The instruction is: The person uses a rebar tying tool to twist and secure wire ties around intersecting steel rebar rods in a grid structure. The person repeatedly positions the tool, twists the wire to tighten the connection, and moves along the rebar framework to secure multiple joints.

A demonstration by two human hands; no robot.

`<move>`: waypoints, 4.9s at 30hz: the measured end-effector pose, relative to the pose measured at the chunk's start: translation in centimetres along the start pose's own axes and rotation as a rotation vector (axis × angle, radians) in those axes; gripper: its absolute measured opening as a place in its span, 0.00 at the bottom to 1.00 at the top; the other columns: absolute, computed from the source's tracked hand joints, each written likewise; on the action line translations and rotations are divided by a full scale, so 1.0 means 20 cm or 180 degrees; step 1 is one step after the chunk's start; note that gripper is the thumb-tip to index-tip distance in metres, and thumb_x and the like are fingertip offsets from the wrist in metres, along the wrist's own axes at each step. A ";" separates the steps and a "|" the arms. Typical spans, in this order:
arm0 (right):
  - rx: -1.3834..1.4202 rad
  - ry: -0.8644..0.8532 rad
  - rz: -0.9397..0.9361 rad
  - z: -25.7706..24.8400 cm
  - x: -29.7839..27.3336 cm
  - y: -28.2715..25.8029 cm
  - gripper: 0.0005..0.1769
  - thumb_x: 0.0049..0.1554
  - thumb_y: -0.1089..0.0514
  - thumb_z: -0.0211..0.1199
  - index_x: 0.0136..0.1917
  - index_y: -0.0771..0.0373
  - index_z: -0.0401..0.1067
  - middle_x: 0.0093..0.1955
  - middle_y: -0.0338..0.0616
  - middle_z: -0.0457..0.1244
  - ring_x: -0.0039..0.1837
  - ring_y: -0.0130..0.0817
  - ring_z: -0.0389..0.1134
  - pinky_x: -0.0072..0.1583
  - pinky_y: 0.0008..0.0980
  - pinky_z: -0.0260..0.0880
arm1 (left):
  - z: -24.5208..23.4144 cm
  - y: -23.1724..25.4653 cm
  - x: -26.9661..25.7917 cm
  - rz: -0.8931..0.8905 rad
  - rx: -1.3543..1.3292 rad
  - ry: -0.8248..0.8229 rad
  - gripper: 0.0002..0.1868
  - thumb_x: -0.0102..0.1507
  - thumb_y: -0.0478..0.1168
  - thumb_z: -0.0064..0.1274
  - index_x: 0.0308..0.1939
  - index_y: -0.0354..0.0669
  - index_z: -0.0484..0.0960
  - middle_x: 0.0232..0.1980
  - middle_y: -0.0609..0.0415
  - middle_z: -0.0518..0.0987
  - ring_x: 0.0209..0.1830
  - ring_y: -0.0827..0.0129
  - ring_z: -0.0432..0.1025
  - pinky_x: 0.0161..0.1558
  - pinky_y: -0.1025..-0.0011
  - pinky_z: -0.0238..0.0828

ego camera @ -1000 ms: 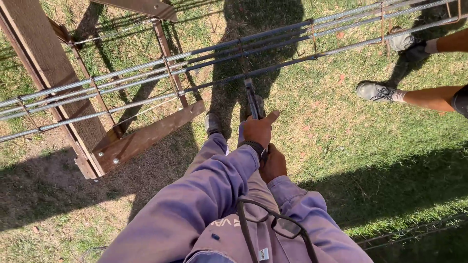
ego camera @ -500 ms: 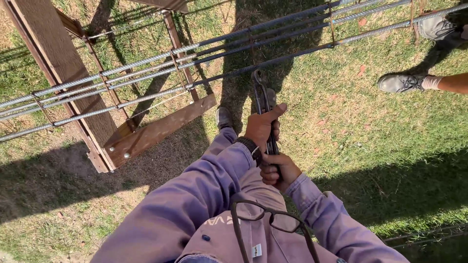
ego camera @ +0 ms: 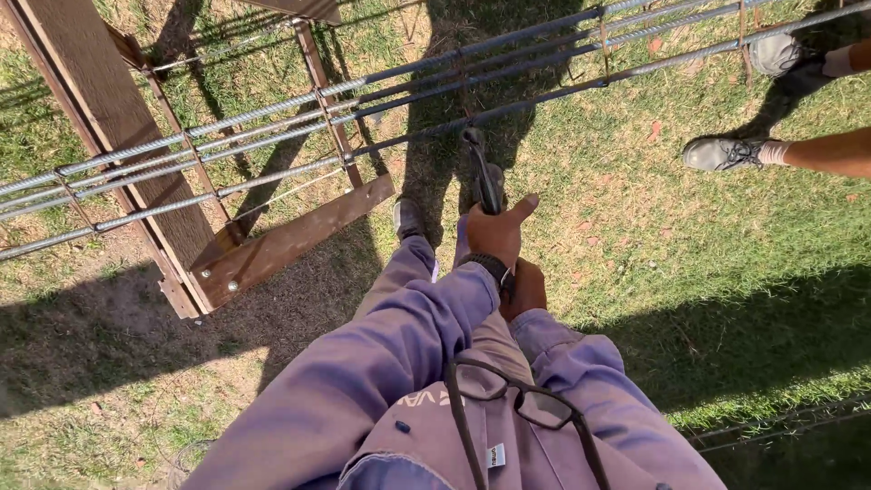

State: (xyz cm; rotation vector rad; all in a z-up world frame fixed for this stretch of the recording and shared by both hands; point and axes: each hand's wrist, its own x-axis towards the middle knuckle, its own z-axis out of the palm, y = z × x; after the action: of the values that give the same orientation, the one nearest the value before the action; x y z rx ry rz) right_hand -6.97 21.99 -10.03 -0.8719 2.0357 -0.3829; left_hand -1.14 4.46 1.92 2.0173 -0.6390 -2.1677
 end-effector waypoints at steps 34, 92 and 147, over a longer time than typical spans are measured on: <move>-0.1543 -0.0276 0.0932 -0.68 -0.24 -0.80 0.26 0.51 0.37 0.60 0.58 0.51 0.65 0.44 0.55 0.69 0.54 0.60 0.72 0.56 0.57 0.69 | -0.11 0.05 0.13 -0.0329 -0.1418 -0.1994 0.24 0.56 0.59 0.67 0.34 0.41 0.84 0.31 0.54 0.81 0.35 0.71 0.78 0.46 0.73 0.76; -0.0139 -0.1774 0.0836 -0.96 -0.04 -0.87 0.17 0.58 0.50 0.60 0.40 0.68 0.71 0.26 0.56 0.63 0.26 0.40 0.66 0.30 0.34 0.69 | -1.42 -0.31 0.04 0.0264 0.2325 0.0381 0.30 0.74 0.56 0.36 0.70 0.36 0.69 0.61 0.39 0.76 0.67 0.45 0.67 0.69 0.45 0.59; 0.0709 0.0478 -0.1780 -2.06 0.98 -0.46 0.10 0.63 0.66 0.66 0.57 0.68 0.70 0.47 0.55 0.67 0.41 0.40 0.69 0.42 0.37 0.75 | -0.13 0.07 -0.39 0.1426 0.0586 0.0143 0.12 0.69 0.39 0.45 0.48 0.41 0.84 0.24 0.46 0.77 0.31 0.67 0.71 0.41 0.66 0.70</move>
State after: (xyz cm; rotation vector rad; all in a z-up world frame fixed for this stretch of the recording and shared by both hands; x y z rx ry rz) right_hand -44.00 -0.39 7.23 -1.2946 1.8067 -0.9871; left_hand 1.86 5.38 9.57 1.7732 -1.1896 -1.8517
